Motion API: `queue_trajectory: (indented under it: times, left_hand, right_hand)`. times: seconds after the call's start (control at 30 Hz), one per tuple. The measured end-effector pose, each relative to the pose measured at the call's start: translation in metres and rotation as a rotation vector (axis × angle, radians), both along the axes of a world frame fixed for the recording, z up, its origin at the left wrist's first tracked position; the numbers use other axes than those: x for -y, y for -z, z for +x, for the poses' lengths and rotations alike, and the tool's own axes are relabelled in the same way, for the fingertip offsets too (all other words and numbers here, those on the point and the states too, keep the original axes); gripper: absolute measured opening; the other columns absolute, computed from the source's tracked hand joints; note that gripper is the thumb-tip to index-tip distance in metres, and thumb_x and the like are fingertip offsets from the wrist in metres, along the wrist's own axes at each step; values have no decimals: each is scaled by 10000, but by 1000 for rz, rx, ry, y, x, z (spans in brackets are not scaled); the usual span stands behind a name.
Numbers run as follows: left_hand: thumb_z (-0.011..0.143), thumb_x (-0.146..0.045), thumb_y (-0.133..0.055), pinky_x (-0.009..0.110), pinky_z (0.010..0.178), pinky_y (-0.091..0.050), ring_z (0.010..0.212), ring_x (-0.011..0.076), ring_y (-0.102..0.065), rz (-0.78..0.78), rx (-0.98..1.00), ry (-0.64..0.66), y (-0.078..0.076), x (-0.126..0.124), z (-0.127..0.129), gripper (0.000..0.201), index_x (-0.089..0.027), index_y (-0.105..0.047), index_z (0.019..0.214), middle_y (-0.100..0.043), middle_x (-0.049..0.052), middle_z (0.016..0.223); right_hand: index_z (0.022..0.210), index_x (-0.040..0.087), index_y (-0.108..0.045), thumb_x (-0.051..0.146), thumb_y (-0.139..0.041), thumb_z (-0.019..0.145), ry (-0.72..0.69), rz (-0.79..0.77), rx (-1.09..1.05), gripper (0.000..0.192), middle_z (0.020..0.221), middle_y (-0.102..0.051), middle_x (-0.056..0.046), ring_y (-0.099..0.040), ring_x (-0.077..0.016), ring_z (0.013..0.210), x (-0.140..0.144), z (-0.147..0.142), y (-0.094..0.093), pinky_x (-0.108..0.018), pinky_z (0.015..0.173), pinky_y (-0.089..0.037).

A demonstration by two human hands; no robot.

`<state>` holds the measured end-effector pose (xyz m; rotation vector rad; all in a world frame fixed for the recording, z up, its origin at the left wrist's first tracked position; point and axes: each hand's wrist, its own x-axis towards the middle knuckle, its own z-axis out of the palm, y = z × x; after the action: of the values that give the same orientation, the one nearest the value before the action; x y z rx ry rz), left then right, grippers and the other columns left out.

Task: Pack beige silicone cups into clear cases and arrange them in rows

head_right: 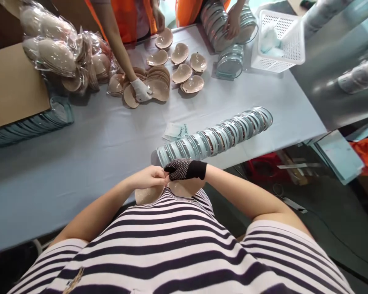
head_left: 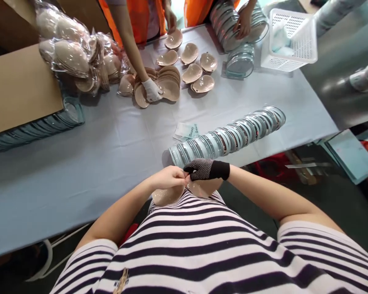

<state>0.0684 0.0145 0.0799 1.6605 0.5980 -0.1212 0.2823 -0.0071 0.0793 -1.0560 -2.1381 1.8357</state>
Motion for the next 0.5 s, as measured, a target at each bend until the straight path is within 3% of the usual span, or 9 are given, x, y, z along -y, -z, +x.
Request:
queue_trajectory:
  times: [0.1,0.2,0.37,0.5]
  left_hand:
    - [824,-422,-627,268,786,-472,824,163,-581,-121,79,34,-2,-3,-1,300,-178,-749,699,-660,46,874]
    - [798,-479,-672,325,895,-479,907,204,-600,-265,186,38,8,-6,3,312,-192,-790,764,-669,77,920]
    - [781,-562,-665,345,896,-490,915,225,-628,-406,193,-204,42,-3,11,398,-180,-774,755,-673,89,855]
    - [713,-404,-751,313,764,-530,862,202,-672,-557,-6,-250,63,3,-19,456,-236,-724,1137,-710,75,960]
  right_hand:
    - [864,136,-712,366,-653,839,72,-97,-182,238,829,-714,-31,-617,-136,777,12,-3,2,-247,734,-497]
    - [834,129,-711,413,-670,828,147,-147,-288,287,826,-715,-40,-626,-147,781,18,-1,9,-269,750,-515]
    - [803,124,-709,395,-691,793,311,-66,-173,272,763,-714,-41,-640,-161,745,12,18,21,-282,717,-521]
    - [854,144,-713,344,-636,818,238,19,-96,218,847,-740,-54,-669,-179,815,-6,45,7,-309,789,-530]
